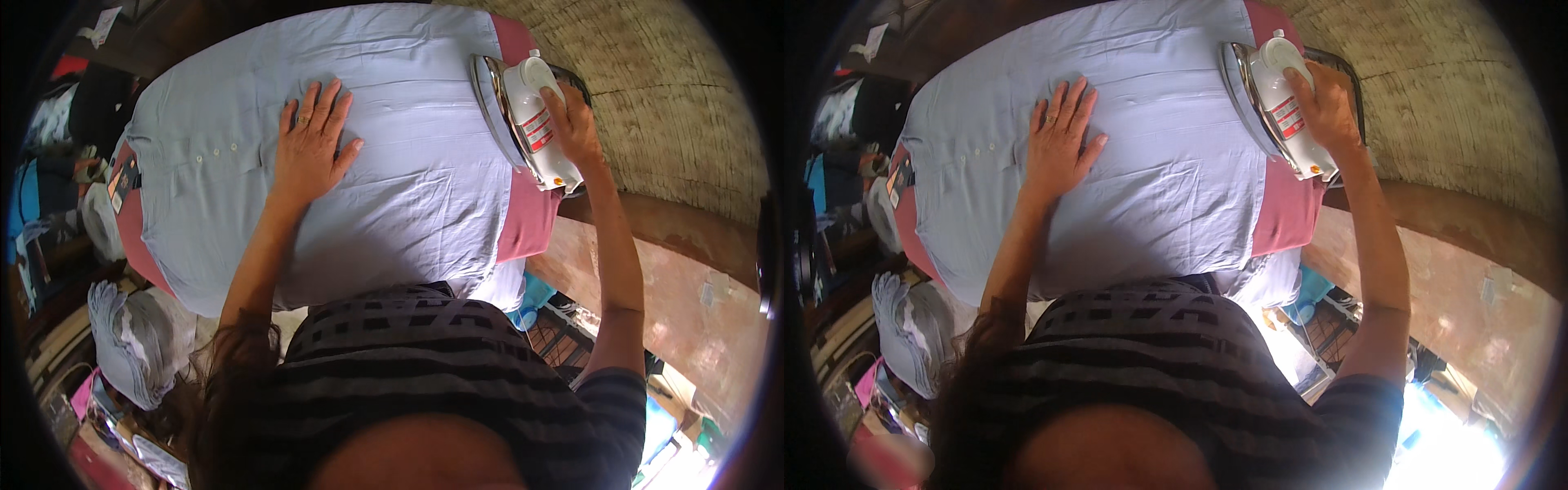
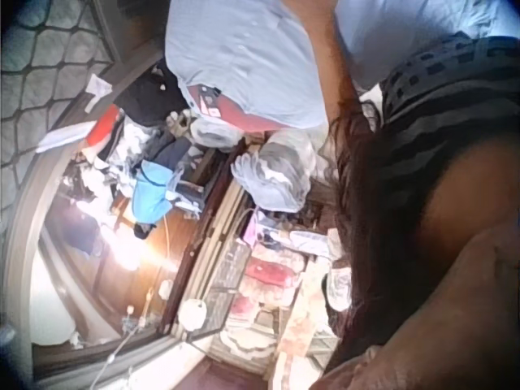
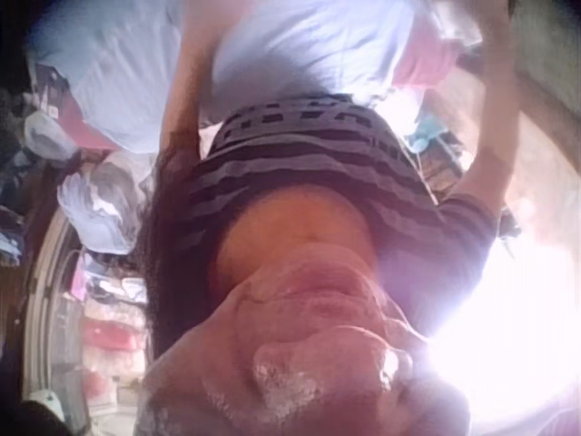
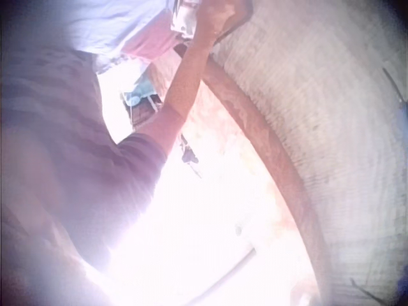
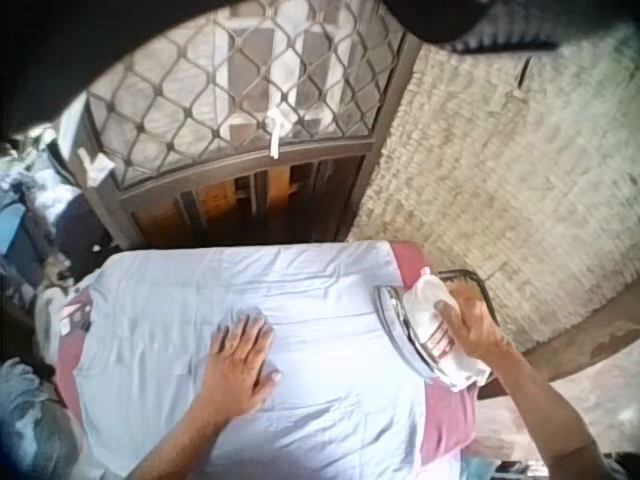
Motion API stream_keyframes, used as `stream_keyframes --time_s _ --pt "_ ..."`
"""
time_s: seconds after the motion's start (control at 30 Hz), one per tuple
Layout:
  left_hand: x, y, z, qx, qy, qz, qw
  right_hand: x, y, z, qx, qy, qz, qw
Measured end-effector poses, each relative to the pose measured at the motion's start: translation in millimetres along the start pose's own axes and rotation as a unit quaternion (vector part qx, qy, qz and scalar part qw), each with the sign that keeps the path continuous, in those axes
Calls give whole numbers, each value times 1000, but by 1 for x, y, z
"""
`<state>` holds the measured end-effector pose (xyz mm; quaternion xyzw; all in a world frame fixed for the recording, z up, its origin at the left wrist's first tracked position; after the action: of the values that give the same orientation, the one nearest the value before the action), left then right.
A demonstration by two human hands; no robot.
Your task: The person irons a light blue shirt on an ironing board, smoothing the fabric by hand and moving the iron across different sections of the garment.
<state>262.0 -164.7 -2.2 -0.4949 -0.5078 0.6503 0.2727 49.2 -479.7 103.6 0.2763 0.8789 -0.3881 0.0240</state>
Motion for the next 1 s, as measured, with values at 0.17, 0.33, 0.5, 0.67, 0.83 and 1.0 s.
stream_keyframes --time_s 0.17,0.33,0.5,0.67,0.83,1.0 --pt "1 -7 9 -13 -31 15 999 -14 -6 6 1 -37 -153 987" --pt "20 -11 51 -21 -94 -15 995 -33 16 -22 37 -81 -255 963" --pt "39 -15 81 9 -162 -21 987 -59 57 -58 -7 -44 -346 937" --pt "63 -28 86 66 -190 -15 979 -74 91 -89 1 -91 -367 926" --pt "106 -49 19 -28 -321 23 946 -67 87 -91 24 -53 -372 927" --pt "183 -48 -72 -176 -456 -34 872 -68 100 -91 -30 -4 -374 927"
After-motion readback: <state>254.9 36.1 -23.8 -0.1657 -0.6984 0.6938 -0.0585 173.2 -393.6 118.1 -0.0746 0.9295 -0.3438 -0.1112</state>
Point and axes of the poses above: each hand's wrist, its own x-axis away from the middle knuckle, its own y-axis out of the palm, z = x × y, the point moved 2 cm from there along -x, towards the middle knuckle, and after that the axes turned 14 degrees about -x, right-handed, at the moved point
